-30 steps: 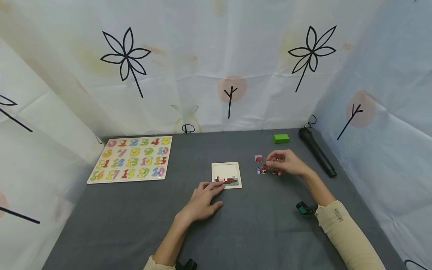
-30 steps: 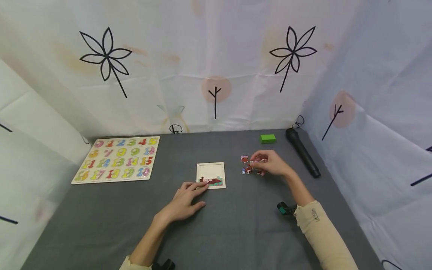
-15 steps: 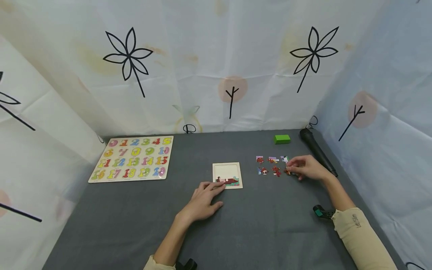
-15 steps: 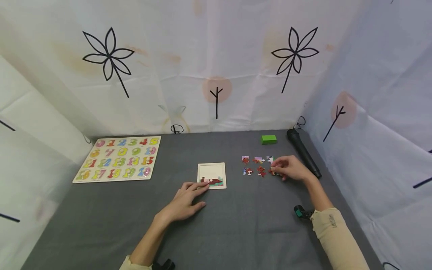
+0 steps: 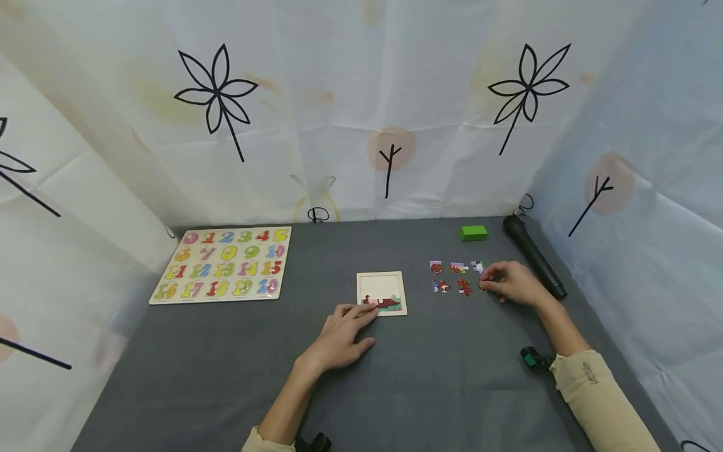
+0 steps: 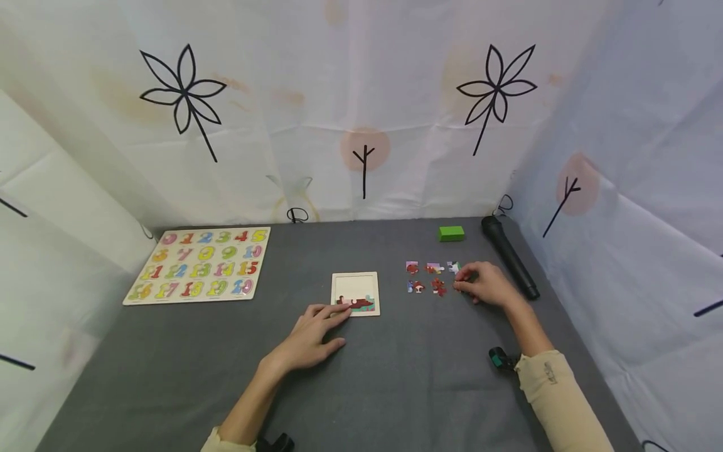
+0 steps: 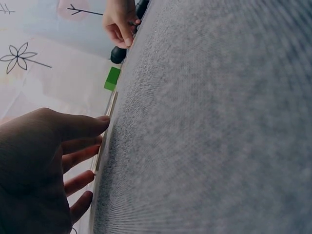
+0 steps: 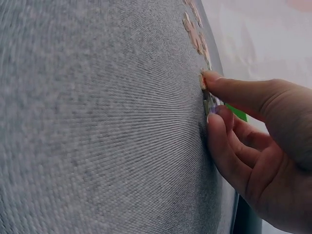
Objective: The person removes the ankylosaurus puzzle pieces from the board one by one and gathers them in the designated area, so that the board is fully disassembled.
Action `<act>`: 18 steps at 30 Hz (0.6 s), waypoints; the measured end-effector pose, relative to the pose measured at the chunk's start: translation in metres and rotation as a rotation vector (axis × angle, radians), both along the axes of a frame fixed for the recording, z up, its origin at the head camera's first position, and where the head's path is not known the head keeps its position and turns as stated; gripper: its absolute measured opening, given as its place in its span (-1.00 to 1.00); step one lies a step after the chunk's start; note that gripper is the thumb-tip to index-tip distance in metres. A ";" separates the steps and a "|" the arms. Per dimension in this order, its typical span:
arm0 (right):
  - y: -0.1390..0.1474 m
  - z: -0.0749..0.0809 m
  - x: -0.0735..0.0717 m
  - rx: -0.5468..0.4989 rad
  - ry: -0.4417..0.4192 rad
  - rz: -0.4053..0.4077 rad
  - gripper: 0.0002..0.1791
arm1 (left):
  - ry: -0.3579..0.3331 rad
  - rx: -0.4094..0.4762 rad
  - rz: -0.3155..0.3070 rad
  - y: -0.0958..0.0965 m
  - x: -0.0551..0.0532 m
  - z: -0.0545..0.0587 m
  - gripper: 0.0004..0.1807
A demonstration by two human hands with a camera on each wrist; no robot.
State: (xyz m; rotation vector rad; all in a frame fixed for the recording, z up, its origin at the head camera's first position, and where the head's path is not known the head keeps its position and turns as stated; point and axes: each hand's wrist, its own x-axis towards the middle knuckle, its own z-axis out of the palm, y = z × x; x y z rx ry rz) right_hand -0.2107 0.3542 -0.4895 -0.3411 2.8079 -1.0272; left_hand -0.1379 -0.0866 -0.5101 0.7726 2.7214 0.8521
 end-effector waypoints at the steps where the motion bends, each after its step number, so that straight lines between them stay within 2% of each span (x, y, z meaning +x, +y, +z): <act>1: -0.001 0.001 0.000 0.007 0.001 -0.006 -0.82 | 0.001 -0.002 -0.003 0.000 0.000 0.000 -0.34; 9: -0.019 0.004 -0.001 -0.024 0.076 -0.024 -0.80 | 0.023 -0.036 -0.024 -0.002 0.000 0.000 -0.32; 13: -0.044 0.005 -0.006 -0.110 0.057 0.043 -0.82 | 0.037 -0.031 -0.037 -0.004 0.000 0.000 -0.31; 18: -0.082 -0.003 -0.012 -0.215 0.003 0.129 -0.84 | 0.032 -0.019 -0.055 -0.009 -0.001 0.001 -0.32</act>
